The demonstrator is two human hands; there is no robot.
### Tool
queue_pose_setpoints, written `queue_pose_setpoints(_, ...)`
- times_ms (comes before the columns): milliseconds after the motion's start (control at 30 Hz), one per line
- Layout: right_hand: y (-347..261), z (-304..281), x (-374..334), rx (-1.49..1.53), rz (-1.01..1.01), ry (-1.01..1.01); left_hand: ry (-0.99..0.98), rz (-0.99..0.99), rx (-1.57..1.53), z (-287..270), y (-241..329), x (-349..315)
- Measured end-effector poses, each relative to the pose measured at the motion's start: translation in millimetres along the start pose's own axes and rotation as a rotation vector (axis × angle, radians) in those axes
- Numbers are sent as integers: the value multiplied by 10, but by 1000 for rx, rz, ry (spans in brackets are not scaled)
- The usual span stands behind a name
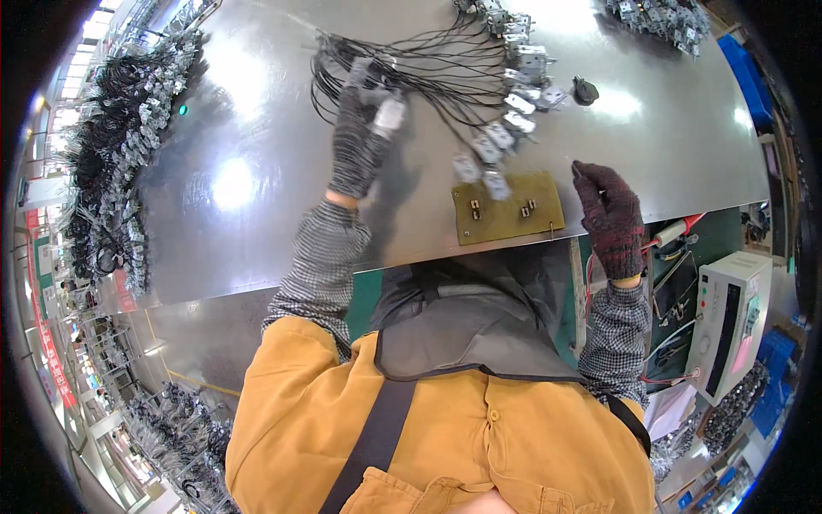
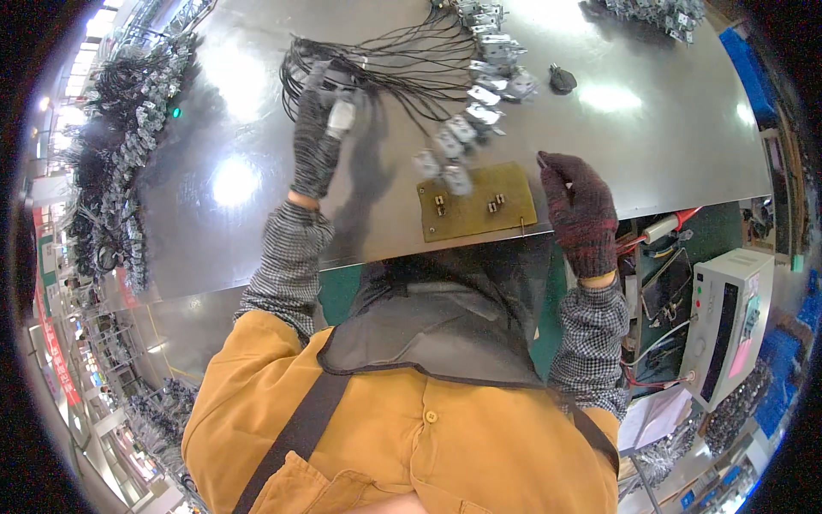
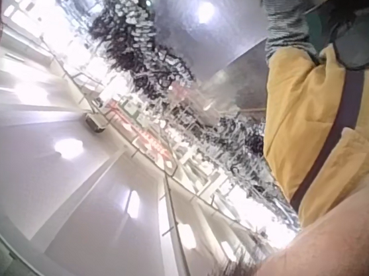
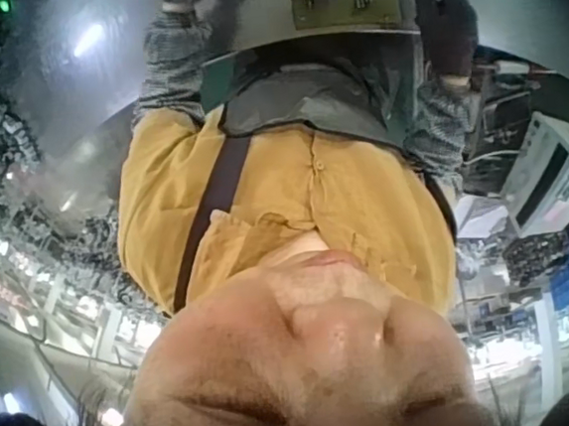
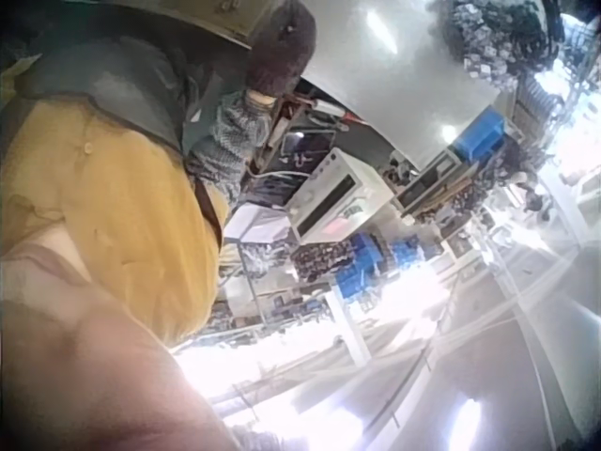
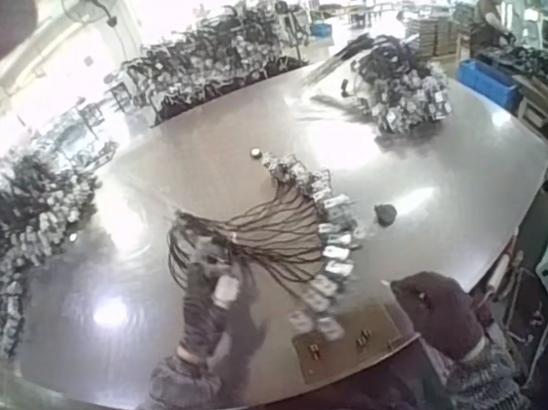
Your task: Connect individual wires from a large bundle into specific electrical components on an assembly board.
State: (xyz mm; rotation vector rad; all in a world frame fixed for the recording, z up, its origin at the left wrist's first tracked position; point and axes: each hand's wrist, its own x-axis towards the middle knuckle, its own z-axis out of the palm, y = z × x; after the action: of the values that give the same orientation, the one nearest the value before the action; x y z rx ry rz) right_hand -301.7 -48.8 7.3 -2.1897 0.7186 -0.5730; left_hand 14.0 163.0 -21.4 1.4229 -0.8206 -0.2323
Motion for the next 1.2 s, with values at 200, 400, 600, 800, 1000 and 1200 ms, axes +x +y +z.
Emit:
queue_pose_setpoints(200, 803, 10, 427, -76, 91, 88, 15, 208, 933, -801, -584, 837)
queue_pose_setpoints(400, 699, 88, 1080, -699, -131, 321, 32, 451, 1012, -145, -81, 1498)
queue_pose_setpoints(600, 746, 502, 1383, -613, -186, 397, -265, 212, 903, 1034, -349, 1973)
queue_pose_setpoints(800, 638, 547, 1380, -527, -83, 351, -200, -261, 890, 1667, -436, 2461)
queue_pose_setpoints(1000, 612, 535, 1372, -544, -27, 354, -584, -175, 1215, 1635, -498, 2334)
queue_pose_setpoints(1200, 643, 585, 1374, -574, -139, 371, -497, 39, 1108, 1309, -518, 1485)
